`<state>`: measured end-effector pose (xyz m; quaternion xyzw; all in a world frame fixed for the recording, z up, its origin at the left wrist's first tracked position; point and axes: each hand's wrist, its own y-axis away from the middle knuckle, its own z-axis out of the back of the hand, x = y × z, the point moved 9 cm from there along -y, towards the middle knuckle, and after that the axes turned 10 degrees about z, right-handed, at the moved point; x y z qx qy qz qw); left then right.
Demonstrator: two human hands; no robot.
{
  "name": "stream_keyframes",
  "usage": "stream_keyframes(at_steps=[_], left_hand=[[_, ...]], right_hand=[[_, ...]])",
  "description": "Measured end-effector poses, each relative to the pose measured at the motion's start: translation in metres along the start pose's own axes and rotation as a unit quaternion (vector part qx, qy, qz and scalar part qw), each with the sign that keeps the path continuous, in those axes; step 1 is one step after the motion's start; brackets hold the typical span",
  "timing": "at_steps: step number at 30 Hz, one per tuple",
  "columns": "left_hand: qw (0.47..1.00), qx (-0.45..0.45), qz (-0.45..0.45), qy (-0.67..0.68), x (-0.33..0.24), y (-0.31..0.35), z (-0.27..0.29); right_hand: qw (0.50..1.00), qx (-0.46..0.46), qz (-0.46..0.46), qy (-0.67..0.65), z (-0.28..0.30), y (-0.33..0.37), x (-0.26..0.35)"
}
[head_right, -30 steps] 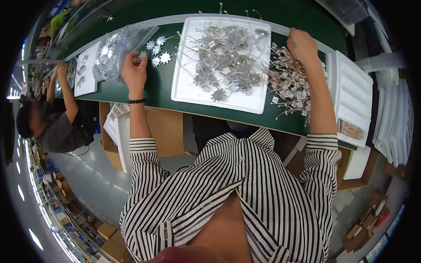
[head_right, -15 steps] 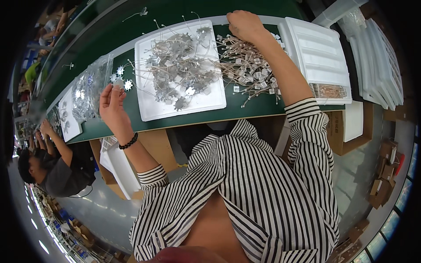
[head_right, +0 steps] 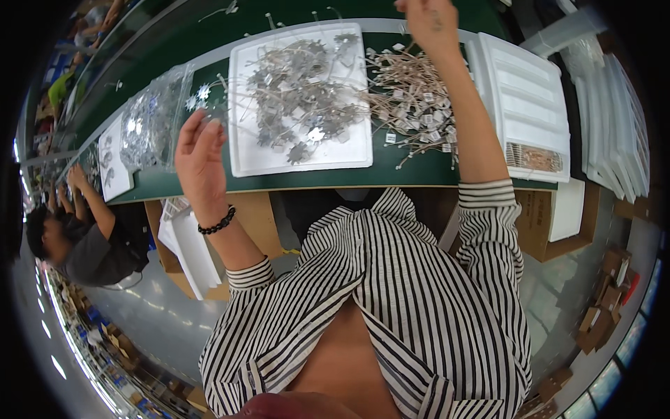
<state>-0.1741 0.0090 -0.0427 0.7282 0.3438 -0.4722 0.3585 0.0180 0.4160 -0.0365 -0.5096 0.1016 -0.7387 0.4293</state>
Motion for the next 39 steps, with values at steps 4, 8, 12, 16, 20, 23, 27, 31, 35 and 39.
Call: stream_keyframes(at_steps=[4,8,12,16,20,23,27,31,35,39], left_hand=[[0.999,0.013,-0.010,-0.028,0.001,0.004,-0.012],[0.998,0.027,-0.019,-0.050,-0.001,0.011,-0.041],[0.996,0.024,-0.041,-0.075,-0.009,0.022,-0.052],[0.992,0.019,-0.078,-0.100,-0.019,0.032,-0.052],[0.984,0.005,-0.121,-0.130,-0.019,0.034,-0.050],[0.973,-0.008,-0.138,-0.184,-0.024,0.037,-0.050],[0.959,-0.011,-0.148,-0.240,-0.027,0.040,-0.051],[0.960,0.022,-0.132,-0.245,-0.024,0.039,-0.055],[0.990,0.087,-0.062,-0.095,-0.020,0.034,-0.057],[0.990,0.098,-0.039,-0.095,-0.017,0.030,-0.069]], right_hand=[[0.996,0.015,-0.058,-0.061,-0.022,0.003,0.078],[0.968,0.188,-0.067,-0.152,-0.070,0.066,0.185],[0.927,0.253,-0.093,-0.262,-0.099,0.093,0.217],[0.928,0.262,-0.095,-0.249,-0.106,0.095,0.223],[0.919,0.273,-0.136,-0.249,-0.107,0.098,0.221],[0.941,0.266,-0.070,-0.198,-0.101,0.094,0.230],[0.959,0.250,0.028,-0.133,-0.100,0.092,0.240],[0.962,0.226,0.124,-0.089,-0.099,0.094,0.248],[0.944,0.240,-0.025,-0.225,-0.099,0.098,0.228],[0.922,0.297,-0.059,-0.243,-0.098,0.103,0.220]])
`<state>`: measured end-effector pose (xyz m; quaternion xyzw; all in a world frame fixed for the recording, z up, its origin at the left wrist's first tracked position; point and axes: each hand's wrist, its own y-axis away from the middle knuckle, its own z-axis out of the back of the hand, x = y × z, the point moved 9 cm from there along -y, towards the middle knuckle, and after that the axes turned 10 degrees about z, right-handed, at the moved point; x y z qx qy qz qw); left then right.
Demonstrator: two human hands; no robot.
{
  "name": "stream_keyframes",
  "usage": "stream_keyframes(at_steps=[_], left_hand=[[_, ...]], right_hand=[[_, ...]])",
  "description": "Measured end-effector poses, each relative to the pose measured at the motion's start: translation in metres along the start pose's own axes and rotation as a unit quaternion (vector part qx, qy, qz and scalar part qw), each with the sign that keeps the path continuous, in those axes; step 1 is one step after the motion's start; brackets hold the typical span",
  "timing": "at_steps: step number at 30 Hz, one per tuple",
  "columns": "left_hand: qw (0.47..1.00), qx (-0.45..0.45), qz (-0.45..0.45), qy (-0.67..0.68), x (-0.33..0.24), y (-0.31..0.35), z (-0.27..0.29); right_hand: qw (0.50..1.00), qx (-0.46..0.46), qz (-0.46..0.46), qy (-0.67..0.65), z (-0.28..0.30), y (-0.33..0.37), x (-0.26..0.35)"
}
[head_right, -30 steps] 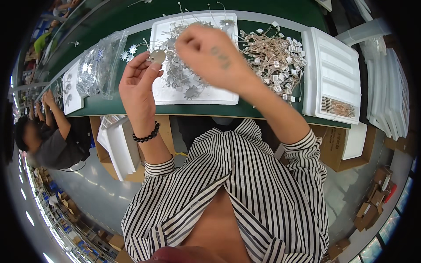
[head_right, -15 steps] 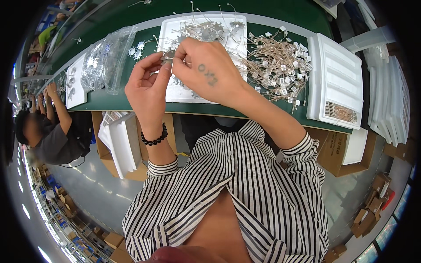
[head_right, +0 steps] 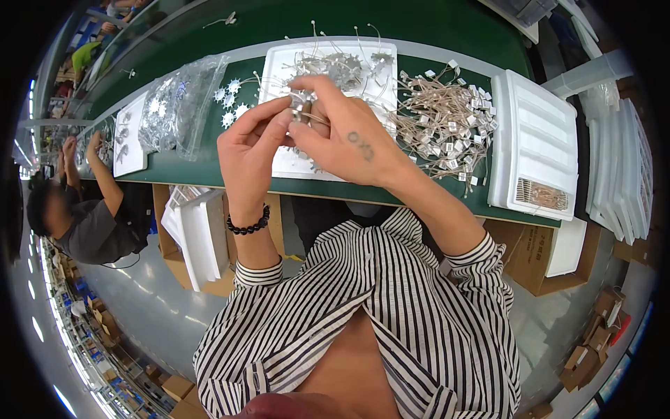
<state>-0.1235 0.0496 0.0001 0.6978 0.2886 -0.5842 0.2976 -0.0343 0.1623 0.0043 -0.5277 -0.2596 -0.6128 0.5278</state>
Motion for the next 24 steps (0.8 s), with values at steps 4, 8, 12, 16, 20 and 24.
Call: stream_keyframes(at_steps=[4,8,12,16,20,24], left_hand=[[0.999,-0.009,-0.017,-0.041,-0.017,-0.019,-0.014],[0.986,-0.020,-0.100,-0.128,-0.057,-0.060,-0.043],[0.978,0.016,-0.127,-0.162,-0.075,-0.128,-0.096],[0.859,-0.065,-0.192,-0.470,-0.091,-0.213,-0.101],[0.745,-0.117,-0.237,-0.612,-0.095,-0.215,-0.084],[0.858,-0.144,-0.221,-0.442,-0.070,-0.174,-0.029]], right_hand=[[0.996,-0.016,0.017,0.085,0.035,0.008,-0.015],[0.977,-0.110,0.045,0.175,0.078,0.021,-0.029],[0.940,-0.298,0.037,0.162,0.131,0.041,-0.037],[0.946,-0.319,-0.021,0.046,0.150,0.064,-0.048],[0.924,-0.286,0.014,0.252,0.178,0.062,-0.066],[0.901,-0.204,-0.049,0.380,0.202,0.045,-0.111]])
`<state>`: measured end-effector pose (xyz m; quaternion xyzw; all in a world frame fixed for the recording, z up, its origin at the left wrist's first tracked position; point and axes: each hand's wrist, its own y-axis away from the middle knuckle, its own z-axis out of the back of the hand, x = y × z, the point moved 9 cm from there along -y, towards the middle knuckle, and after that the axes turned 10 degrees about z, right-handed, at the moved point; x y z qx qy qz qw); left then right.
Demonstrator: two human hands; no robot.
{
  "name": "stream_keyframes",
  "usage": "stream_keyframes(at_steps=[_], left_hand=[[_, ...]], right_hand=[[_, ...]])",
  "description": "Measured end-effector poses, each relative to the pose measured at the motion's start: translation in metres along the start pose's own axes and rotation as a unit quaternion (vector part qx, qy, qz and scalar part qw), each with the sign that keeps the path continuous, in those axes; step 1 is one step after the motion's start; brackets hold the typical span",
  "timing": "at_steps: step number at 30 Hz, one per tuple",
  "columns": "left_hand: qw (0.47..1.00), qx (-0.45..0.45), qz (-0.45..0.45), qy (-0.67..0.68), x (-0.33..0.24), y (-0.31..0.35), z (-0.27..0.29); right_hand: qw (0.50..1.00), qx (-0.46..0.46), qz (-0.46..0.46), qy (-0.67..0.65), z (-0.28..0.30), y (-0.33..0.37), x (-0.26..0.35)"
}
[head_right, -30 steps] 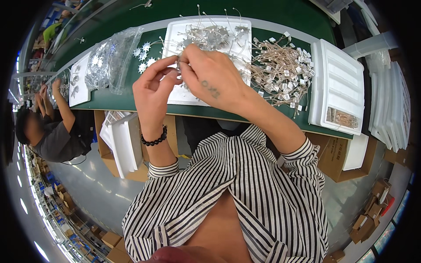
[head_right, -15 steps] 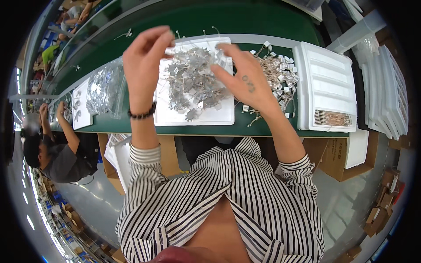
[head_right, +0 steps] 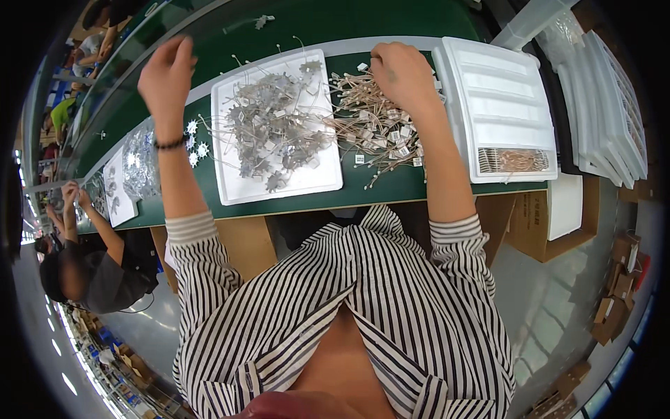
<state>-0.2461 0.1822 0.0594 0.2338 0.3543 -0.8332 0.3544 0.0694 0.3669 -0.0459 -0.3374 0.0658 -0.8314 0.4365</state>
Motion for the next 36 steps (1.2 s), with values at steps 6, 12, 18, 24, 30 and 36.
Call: stream_keyframes(at_steps=[6,12,18,24,30,36], left_hand=[[0.980,-0.038,0.196,-0.023,0.118,0.111,0.086],[0.961,-0.084,0.265,0.012,0.222,0.197,0.083],[0.966,-0.110,0.235,-0.020,0.219,0.190,0.081],[0.974,-0.080,0.161,-0.137,0.219,0.150,0.070],[0.953,-0.068,0.178,-0.234,0.257,0.120,0.083],[0.976,-0.011,0.163,-0.143,0.241,0.085,0.051]], right_hand=[[0.989,0.128,0.007,0.068,-0.042,-0.021,0.001],[0.982,0.186,0.043,-0.004,-0.070,-0.040,0.023],[0.950,0.298,0.088,-0.039,-0.097,-0.051,0.027],[0.937,0.342,0.052,-0.051,-0.110,-0.039,0.016],[0.976,0.129,0.126,-0.119,-0.058,-0.040,0.085],[0.910,-0.276,-0.010,-0.311,0.083,-0.018,0.078]])
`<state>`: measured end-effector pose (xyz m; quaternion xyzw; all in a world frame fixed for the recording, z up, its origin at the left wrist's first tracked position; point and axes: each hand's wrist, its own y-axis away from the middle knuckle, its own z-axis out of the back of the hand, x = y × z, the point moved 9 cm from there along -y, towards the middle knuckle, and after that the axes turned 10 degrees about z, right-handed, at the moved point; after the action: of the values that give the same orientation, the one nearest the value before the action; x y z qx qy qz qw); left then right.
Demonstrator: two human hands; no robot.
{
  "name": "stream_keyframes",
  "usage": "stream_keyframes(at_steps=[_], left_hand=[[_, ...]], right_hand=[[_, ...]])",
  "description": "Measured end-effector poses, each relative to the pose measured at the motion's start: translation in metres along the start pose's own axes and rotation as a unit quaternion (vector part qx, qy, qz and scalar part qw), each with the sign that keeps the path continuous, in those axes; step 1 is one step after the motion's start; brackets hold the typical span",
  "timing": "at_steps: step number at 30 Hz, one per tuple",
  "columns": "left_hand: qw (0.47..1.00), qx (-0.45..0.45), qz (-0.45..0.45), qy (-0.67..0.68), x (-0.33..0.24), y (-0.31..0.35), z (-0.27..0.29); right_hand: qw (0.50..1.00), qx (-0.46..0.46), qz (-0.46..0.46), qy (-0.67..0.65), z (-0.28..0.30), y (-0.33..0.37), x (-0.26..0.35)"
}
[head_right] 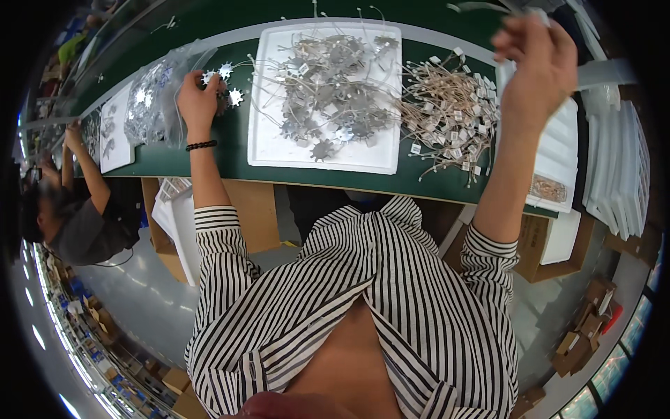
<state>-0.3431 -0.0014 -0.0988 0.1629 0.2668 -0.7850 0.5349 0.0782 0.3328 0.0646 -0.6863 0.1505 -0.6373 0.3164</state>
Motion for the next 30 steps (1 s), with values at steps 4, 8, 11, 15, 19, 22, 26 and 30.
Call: stream_keyframes(at_steps=[4,8,11,15,19,22,26,30], left_hand=[[0.985,0.025,0.053,0.162,-0.019,0.021,0.013],[0.934,0.051,0.106,0.338,-0.063,0.067,0.049],[0.860,0.131,0.089,0.485,-0.120,0.107,0.063],[0.830,0.167,0.090,0.524,-0.140,0.132,0.066],[0.824,0.176,0.090,0.531,-0.155,0.144,0.071],[0.819,0.183,0.097,0.534,-0.158,0.149,0.075],[0.807,0.195,0.097,0.549,-0.162,0.152,0.079],[0.795,0.204,0.108,0.560,-0.159,0.156,0.078]], right_hand=[[0.973,0.154,-0.129,-0.114,-0.084,0.045,-0.020],[0.960,0.239,0.030,-0.146,-0.112,0.088,0.053],[0.925,0.286,0.150,-0.200,-0.118,0.111,0.091],[0.895,0.322,0.235,-0.203,-0.124,0.130,0.101],[0.900,0.326,0.233,-0.170,-0.122,0.134,0.105],[0.901,0.338,0.237,-0.134,-0.125,0.137,0.106],[0.902,0.311,0.285,-0.087,-0.123,0.135,0.117],[0.885,0.317,0.336,-0.052,-0.122,0.141,0.123]])
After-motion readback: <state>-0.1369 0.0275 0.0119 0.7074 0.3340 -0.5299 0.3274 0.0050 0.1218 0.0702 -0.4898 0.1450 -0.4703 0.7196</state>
